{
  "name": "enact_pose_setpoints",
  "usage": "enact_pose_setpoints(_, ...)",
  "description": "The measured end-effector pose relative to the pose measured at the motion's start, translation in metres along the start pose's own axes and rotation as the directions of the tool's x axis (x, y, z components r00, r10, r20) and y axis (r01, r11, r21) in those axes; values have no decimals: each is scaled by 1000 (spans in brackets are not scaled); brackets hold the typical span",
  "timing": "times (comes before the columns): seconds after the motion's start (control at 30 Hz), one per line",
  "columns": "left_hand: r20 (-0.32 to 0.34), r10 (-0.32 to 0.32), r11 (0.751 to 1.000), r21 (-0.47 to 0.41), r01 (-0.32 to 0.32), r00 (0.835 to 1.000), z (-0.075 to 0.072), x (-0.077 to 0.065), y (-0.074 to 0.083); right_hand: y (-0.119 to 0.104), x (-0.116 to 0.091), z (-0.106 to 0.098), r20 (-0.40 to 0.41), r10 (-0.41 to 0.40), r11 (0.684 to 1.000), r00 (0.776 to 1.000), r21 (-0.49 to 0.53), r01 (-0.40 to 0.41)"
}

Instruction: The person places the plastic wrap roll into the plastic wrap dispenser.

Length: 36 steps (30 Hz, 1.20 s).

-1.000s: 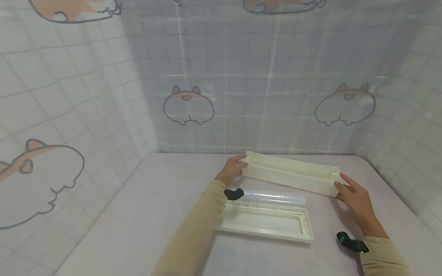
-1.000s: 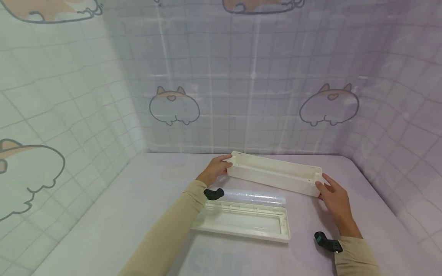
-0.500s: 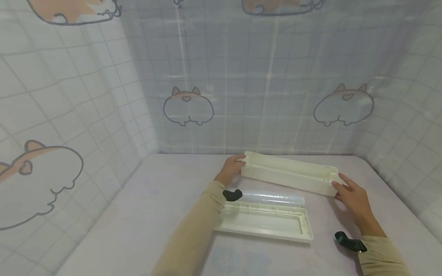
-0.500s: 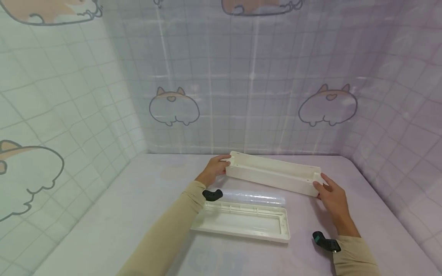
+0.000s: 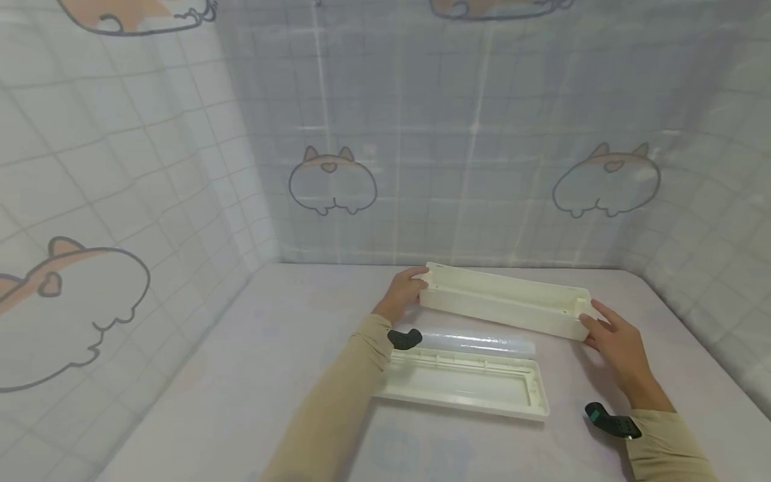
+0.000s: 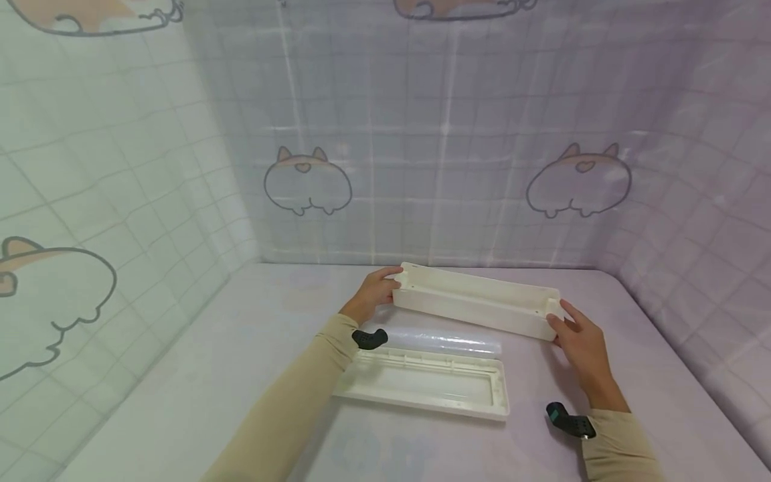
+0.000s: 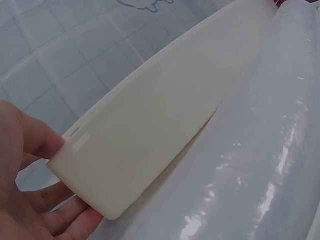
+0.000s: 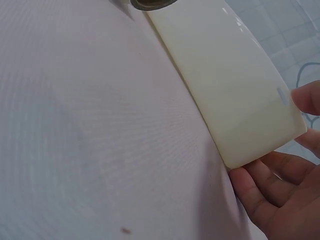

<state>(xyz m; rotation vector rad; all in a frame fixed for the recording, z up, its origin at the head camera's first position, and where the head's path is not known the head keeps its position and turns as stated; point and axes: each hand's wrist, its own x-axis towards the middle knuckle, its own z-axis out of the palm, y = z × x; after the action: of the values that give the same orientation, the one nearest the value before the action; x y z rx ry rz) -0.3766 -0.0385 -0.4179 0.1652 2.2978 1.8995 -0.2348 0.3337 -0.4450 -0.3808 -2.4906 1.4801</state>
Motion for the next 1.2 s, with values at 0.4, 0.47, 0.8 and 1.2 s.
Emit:
enact_pose_setpoints(0.4, -39, -13, 999, 49, 15, 999, -6, 4, 2, -2, 4, 6, 12, -18, 1000, 1000, 21, 18)
enact_pose_setpoints(0.47, -37, -13, 999, 48, 15, 999, -7, 4, 1, -3, 4, 6, 14, -16, 1000, 1000, 15, 16)
enact_pose_setpoints(0.8, 0, 9, 1000, 17, -9, 1000, -17, 0, -3, -14, -1, 8, -12, -63, 998, 998, -23, 62)
enact_pose_setpoints(1.2, 12, 42, 999, -11, -42, 999, -38, -6, 2, -19, 2, 20, 14, -115, 993, 993, -15, 115)
